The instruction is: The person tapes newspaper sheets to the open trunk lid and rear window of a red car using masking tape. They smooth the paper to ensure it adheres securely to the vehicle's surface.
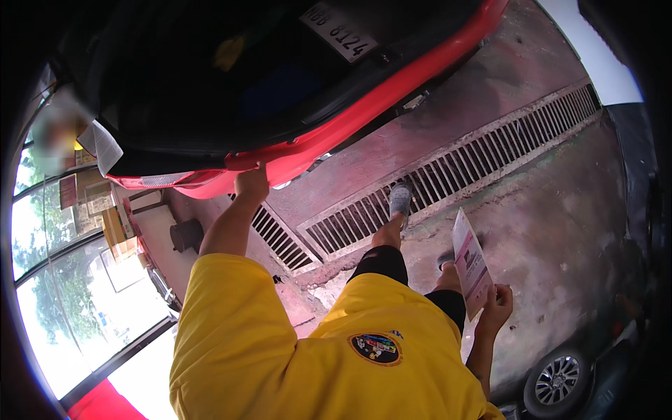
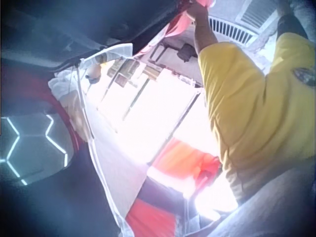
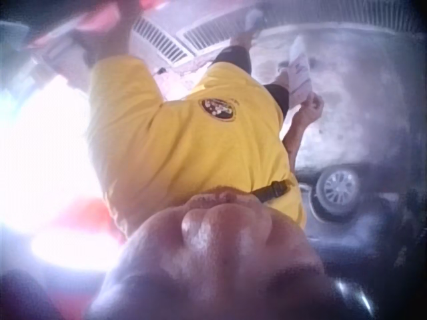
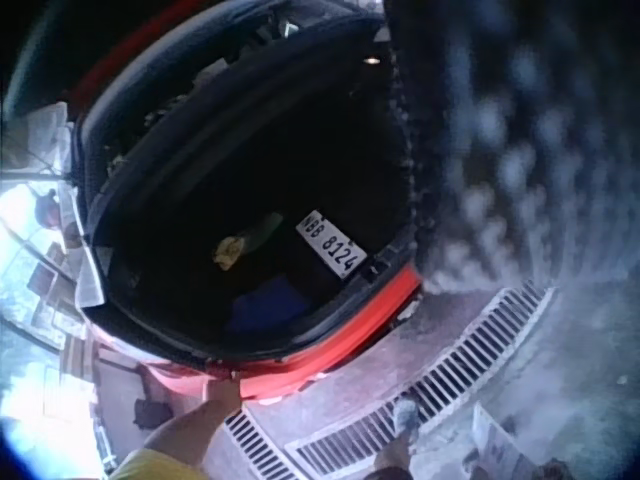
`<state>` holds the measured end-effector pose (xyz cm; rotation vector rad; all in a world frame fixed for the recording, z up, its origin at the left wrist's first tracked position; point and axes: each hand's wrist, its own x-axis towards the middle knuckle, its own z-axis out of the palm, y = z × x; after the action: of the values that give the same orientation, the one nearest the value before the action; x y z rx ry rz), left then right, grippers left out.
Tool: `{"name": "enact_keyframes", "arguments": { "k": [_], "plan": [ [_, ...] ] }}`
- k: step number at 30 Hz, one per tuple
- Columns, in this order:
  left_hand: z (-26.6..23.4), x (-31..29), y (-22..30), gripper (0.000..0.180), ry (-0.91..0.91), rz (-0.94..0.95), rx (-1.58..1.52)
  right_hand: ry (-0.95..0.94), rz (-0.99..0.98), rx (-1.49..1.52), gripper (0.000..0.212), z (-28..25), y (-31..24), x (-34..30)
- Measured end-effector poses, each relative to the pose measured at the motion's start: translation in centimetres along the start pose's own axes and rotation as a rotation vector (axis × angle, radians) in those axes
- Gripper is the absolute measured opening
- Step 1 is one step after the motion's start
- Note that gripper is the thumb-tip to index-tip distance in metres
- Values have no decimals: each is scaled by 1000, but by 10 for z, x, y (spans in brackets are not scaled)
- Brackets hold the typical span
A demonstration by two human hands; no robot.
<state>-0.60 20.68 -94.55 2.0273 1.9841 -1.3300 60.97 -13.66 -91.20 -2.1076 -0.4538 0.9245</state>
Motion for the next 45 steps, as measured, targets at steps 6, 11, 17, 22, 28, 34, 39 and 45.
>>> {"name": "enact_keyframes", "arguments": {
  "k": [6,11,17,22,28,34,39,45],
  "plan": [
    [-50,-103,198,56,-11,872,-606,-178,-624,-679,16,20,-108,-21],
    [-196,-237,305,52,420,1240,-1120,-211,-749,-462,15,0,-162,-26],
    [-244,-273,368,37,345,1273,-1254,-105,-717,-63,9,-130,-186,15],
    [-275,-326,419,28,363,1094,-1259,24,-812,92,13,-255,-181,80],
    [-292,-415,457,26,474,912,-1296,183,-829,282,14,-379,-205,119],
    [-286,-461,477,25,727,769,-1304,274,-1020,199,16,-430,-230,155],
    [-312,-441,452,19,1123,594,-1130,192,-1038,321,14,-416,-245,182],
    [-473,-498,273,12,1449,498,-429,581,-1180,193,44,-385,-367,139]
  ]
}}
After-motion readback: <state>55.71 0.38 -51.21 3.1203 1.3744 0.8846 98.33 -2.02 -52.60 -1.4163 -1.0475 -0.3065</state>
